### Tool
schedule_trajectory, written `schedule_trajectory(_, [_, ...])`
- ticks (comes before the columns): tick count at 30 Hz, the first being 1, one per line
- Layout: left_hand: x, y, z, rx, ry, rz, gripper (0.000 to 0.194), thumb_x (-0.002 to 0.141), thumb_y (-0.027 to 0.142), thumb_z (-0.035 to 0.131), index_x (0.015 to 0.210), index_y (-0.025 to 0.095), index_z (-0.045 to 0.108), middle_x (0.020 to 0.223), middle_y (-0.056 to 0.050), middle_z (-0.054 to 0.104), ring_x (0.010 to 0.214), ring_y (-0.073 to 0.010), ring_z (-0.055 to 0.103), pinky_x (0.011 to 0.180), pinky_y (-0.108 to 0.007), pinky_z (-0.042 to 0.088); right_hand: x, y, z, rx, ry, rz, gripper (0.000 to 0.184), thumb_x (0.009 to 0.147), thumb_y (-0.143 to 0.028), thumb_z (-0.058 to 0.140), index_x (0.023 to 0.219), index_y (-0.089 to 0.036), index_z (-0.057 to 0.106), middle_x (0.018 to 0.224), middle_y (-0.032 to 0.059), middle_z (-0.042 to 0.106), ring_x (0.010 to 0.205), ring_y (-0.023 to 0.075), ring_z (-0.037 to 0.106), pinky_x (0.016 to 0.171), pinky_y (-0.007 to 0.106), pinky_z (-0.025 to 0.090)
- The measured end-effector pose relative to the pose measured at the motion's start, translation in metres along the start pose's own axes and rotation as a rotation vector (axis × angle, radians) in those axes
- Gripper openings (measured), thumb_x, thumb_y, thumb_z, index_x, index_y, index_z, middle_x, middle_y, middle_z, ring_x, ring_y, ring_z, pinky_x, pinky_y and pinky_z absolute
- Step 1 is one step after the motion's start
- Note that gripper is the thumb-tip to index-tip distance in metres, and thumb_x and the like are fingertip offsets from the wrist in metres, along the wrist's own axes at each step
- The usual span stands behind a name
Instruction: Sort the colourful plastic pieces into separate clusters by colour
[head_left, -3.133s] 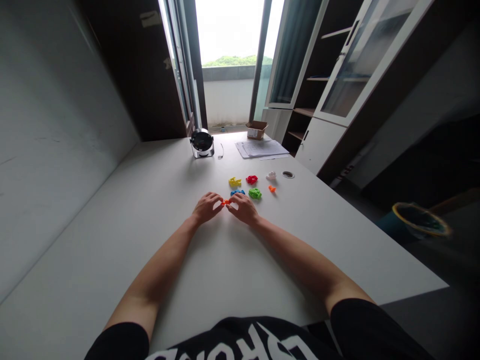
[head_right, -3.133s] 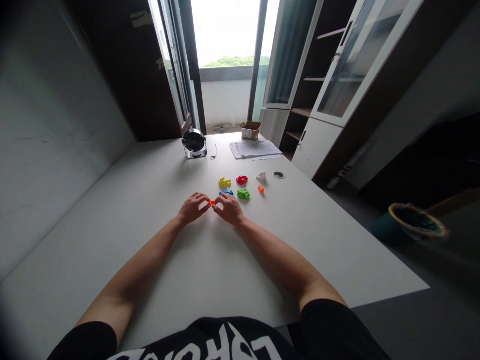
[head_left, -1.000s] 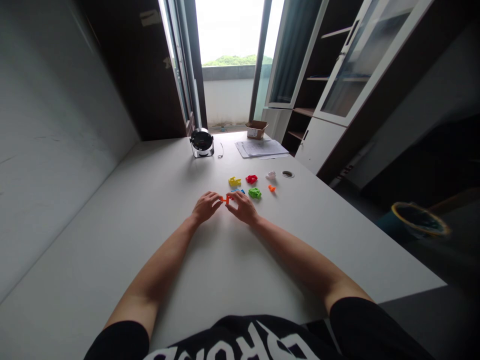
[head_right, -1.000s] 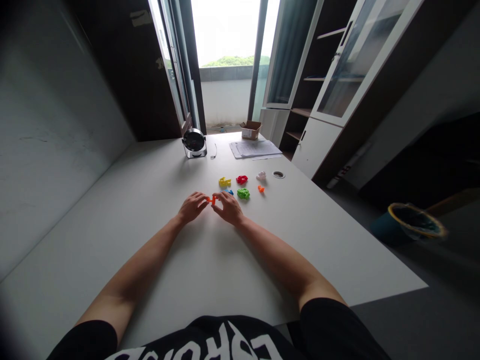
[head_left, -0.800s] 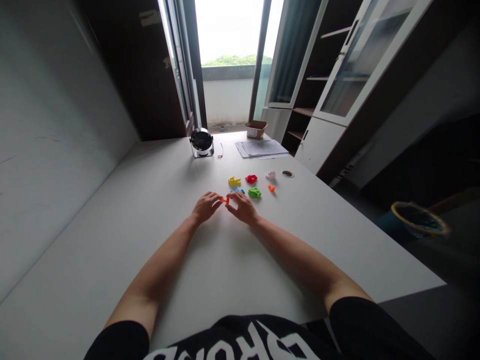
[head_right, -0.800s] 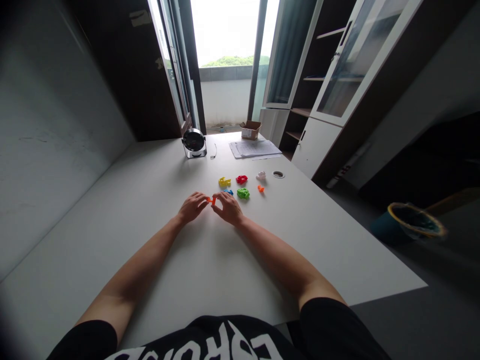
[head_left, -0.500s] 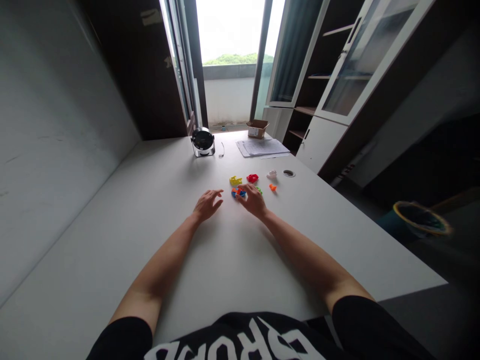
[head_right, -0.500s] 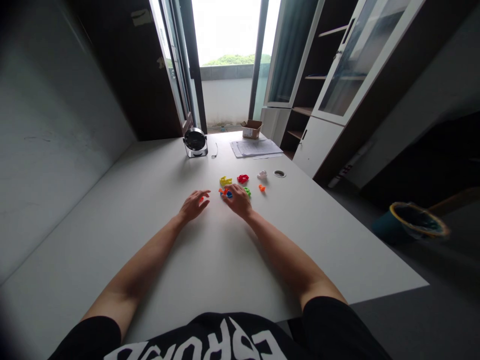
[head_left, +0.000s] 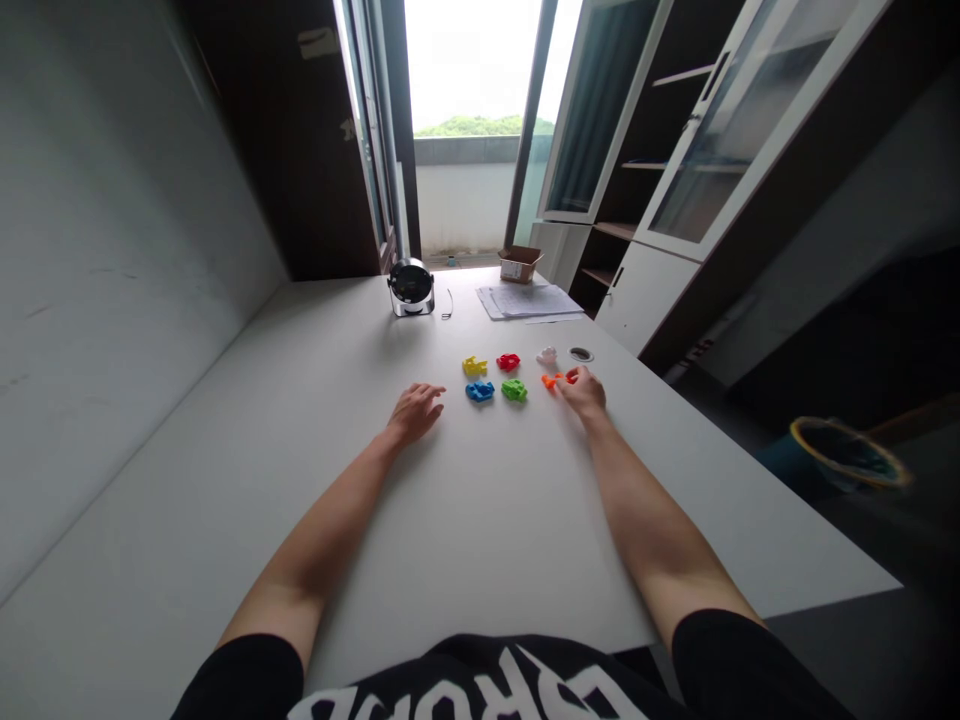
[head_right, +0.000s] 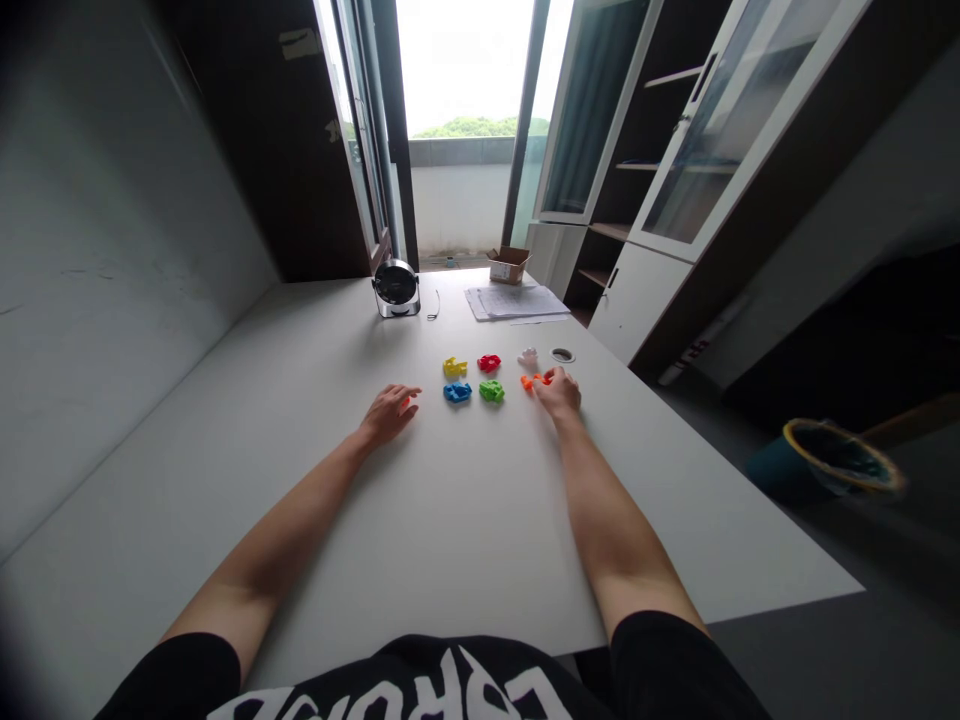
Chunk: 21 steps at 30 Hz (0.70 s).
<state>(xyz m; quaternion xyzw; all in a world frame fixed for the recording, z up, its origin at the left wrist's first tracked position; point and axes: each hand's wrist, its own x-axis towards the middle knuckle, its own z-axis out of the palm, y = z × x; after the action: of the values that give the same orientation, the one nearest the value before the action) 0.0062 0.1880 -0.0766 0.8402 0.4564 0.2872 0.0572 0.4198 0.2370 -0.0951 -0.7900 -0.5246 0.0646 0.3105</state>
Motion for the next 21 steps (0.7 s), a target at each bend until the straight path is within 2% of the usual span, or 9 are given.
schedule_trajectory(6, [0.0, -0.001, 0.002, 0.016, -0.011, 0.003, 0.032, 0.092, 0.023, 0.054, 0.122, 0.025, 0.064, 0.117, -0.006, 0.068, 0.114, -0.0253, 0.056, 0.103, -0.044, 0.046, -0.001, -0.004, 0.002, -0.054, -0.018, -0.019, 0.035, 0.072, -0.048, 0.068, 0.096, -0.024, 0.06, 0.101, 0.0077, 0.065, 0.097, 0.0263, 0.057, 0.082, 0.035, 0.044])
schedule_trajectory(14, [0.0, -0.002, 0.002, 0.027, -0.01, 0.004, 0.031, 0.091, 0.023, 0.054, 0.12, 0.024, 0.065, 0.115, -0.006, 0.068, 0.114, -0.0249, 0.057, 0.103, -0.044, 0.047, -0.008, -0.007, 0.003, -0.063, -0.008, -0.108, 0.038, 0.077, -0.056, 0.065, 0.098, -0.024, 0.061, 0.098, 0.0075, 0.064, 0.096, 0.0265, 0.056, 0.085, 0.038, 0.043])
schedule_trajectory(21, [0.0, -0.001, 0.003, 0.039, -0.003, -0.001, 0.029, 0.092, 0.024, 0.053, 0.119, 0.024, 0.066, 0.115, -0.007, 0.068, 0.113, -0.0252, 0.056, 0.102, -0.043, 0.047, -0.014, -0.013, 0.008, -0.127, 0.022, -0.157, 0.041, 0.081, -0.053, 0.063, 0.108, -0.023, 0.061, 0.108, 0.0113, 0.062, 0.103, 0.0299, 0.052, 0.088, 0.041, 0.041])
